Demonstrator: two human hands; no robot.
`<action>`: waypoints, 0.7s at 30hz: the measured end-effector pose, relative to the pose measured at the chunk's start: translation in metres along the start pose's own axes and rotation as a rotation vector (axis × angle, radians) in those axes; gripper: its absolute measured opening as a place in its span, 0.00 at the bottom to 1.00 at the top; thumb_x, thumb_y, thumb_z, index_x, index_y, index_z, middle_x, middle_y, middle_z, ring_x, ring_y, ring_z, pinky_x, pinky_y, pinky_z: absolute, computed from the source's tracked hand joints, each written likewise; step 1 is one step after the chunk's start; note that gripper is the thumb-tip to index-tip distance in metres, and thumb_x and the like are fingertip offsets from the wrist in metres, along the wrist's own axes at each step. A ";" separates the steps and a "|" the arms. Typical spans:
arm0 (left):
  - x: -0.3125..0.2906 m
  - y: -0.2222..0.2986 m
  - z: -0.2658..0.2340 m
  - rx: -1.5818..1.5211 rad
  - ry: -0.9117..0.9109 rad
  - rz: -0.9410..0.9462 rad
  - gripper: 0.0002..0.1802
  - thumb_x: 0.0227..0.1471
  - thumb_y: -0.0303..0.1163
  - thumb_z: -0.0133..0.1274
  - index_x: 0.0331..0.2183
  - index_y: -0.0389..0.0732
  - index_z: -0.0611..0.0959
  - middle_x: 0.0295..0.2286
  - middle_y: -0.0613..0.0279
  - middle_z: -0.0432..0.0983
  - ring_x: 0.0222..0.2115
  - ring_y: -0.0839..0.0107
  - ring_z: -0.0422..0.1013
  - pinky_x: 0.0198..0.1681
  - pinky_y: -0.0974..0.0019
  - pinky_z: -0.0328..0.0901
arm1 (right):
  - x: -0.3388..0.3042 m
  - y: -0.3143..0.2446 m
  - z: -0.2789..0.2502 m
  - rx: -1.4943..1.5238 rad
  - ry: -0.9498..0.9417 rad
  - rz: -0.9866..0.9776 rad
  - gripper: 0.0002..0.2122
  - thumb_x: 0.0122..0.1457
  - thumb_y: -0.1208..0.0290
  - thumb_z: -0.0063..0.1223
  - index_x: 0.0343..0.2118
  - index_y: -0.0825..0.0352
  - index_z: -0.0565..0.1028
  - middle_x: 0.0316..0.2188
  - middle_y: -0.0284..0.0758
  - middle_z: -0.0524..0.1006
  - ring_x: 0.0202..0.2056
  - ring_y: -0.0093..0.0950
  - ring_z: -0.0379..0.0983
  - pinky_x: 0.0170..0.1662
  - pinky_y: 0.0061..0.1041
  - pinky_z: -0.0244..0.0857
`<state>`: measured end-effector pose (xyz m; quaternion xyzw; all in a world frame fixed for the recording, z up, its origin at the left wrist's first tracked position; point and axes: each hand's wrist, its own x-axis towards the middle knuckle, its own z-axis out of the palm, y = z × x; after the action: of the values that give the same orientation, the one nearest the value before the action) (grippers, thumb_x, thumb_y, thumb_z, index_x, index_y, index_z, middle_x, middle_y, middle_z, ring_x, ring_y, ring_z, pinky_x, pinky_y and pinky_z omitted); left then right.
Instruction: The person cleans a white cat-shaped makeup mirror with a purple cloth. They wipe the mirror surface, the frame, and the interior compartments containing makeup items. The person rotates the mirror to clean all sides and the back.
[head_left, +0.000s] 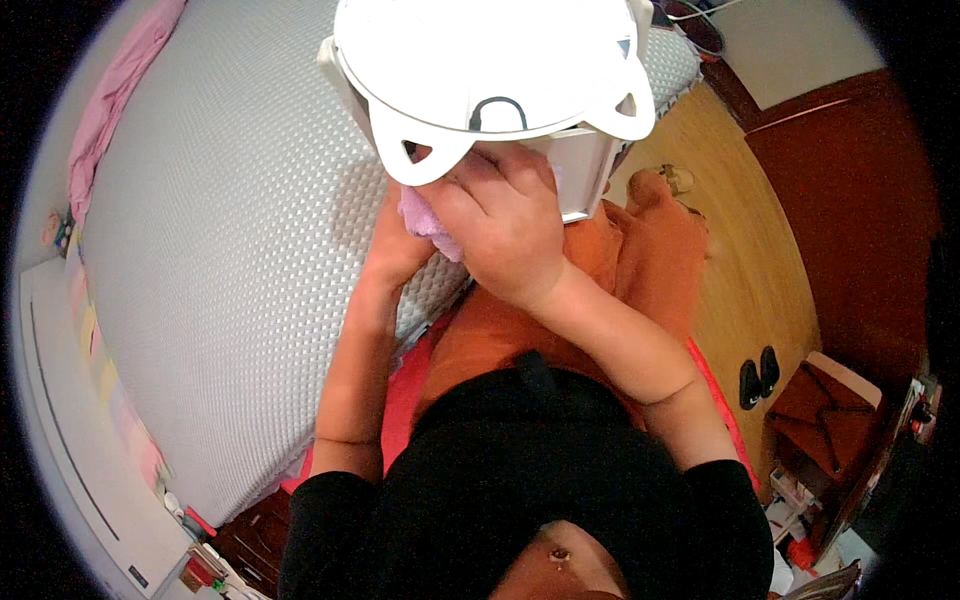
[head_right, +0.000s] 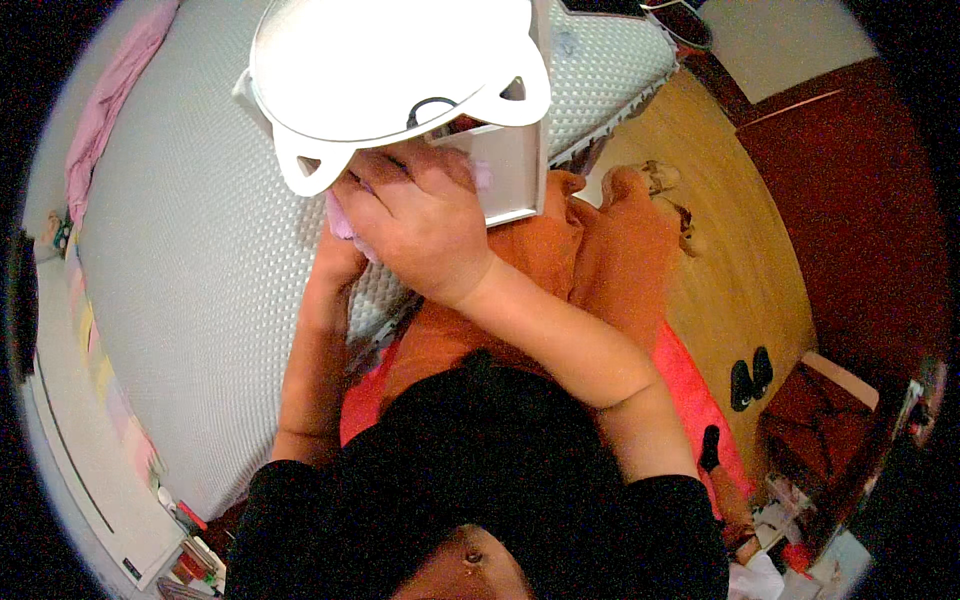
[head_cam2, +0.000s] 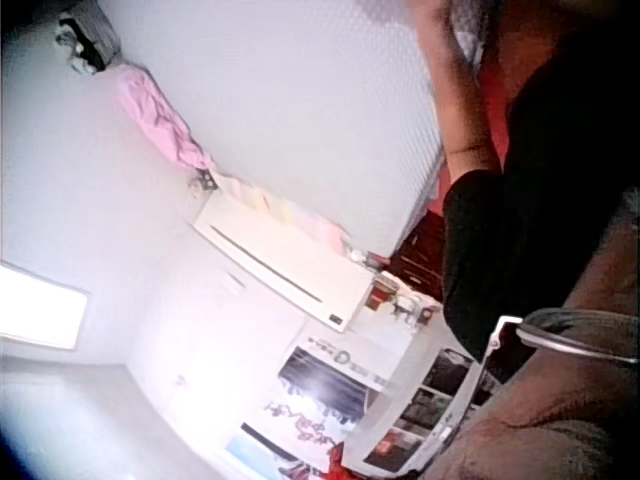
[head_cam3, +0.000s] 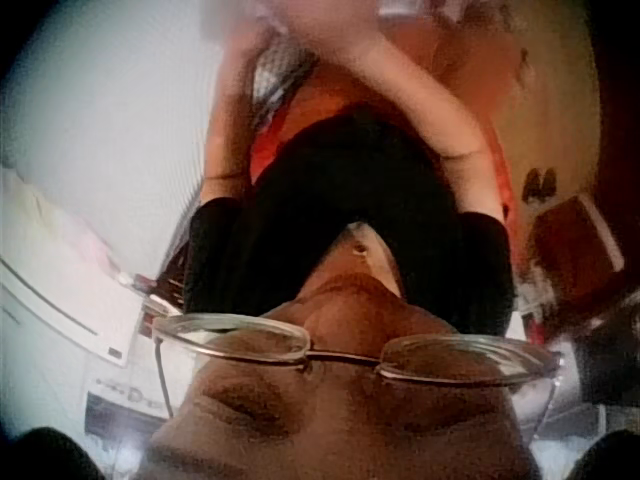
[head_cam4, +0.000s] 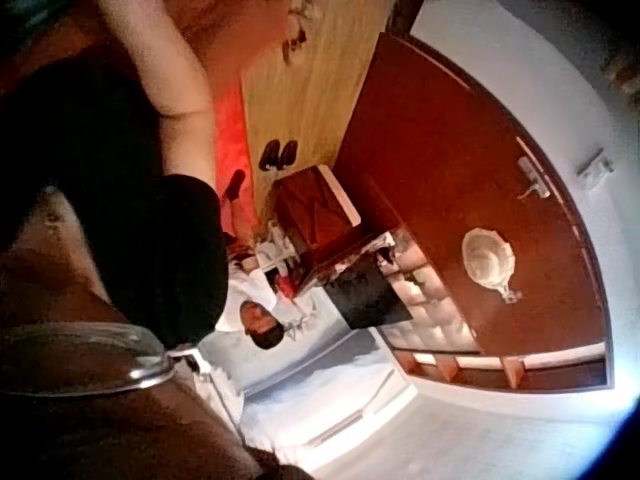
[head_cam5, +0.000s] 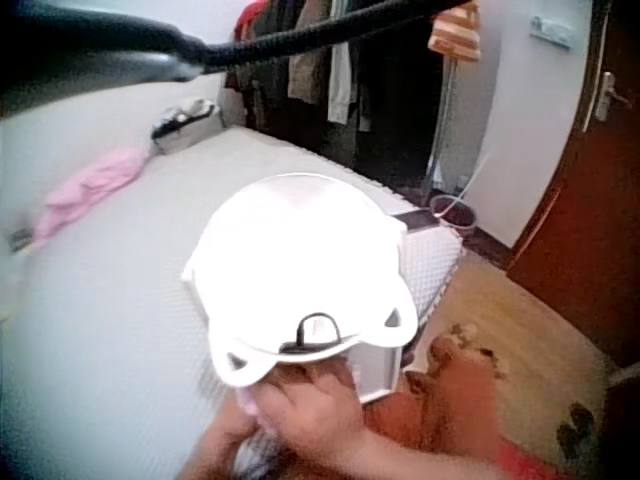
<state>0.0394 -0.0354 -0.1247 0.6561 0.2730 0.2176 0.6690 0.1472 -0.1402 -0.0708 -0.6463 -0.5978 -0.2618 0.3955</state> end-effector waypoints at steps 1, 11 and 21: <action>0.001 -0.002 -0.001 -0.001 -0.001 -0.025 0.54 0.42 0.30 0.70 0.65 0.35 0.56 0.60 0.48 0.62 0.60 0.57 0.61 0.63 0.59 0.58 | -0.001 0.005 0.000 0.010 0.012 -0.012 0.11 0.53 0.64 0.58 0.39 0.58 0.80 0.43 0.28 0.78 0.48 0.34 0.72 0.46 0.37 0.65; 0.001 0.015 0.003 -0.082 -0.047 -0.062 0.49 0.42 0.24 0.69 0.62 0.36 0.60 0.54 0.50 0.69 0.54 0.60 0.68 0.58 0.58 0.65 | -0.007 0.083 -0.058 -0.243 -0.078 -0.055 0.12 0.50 0.67 0.57 0.39 0.56 0.80 0.42 0.26 0.80 0.44 0.34 0.73 0.44 0.33 0.69; 0.007 0.003 -0.003 -0.084 -0.100 0.000 0.54 0.42 0.25 0.67 0.66 0.39 0.55 0.58 0.54 0.65 0.59 0.63 0.62 0.62 0.60 0.60 | -0.010 0.036 -0.018 -0.009 0.009 0.096 0.17 0.50 0.68 0.59 0.45 0.61 0.79 0.47 0.34 0.78 0.47 0.39 0.71 0.53 0.38 0.65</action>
<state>0.0428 -0.0287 -0.1220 0.6374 0.2300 0.1960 0.7088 0.1830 -0.1597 -0.0764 -0.6749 -0.5630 -0.2480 0.4075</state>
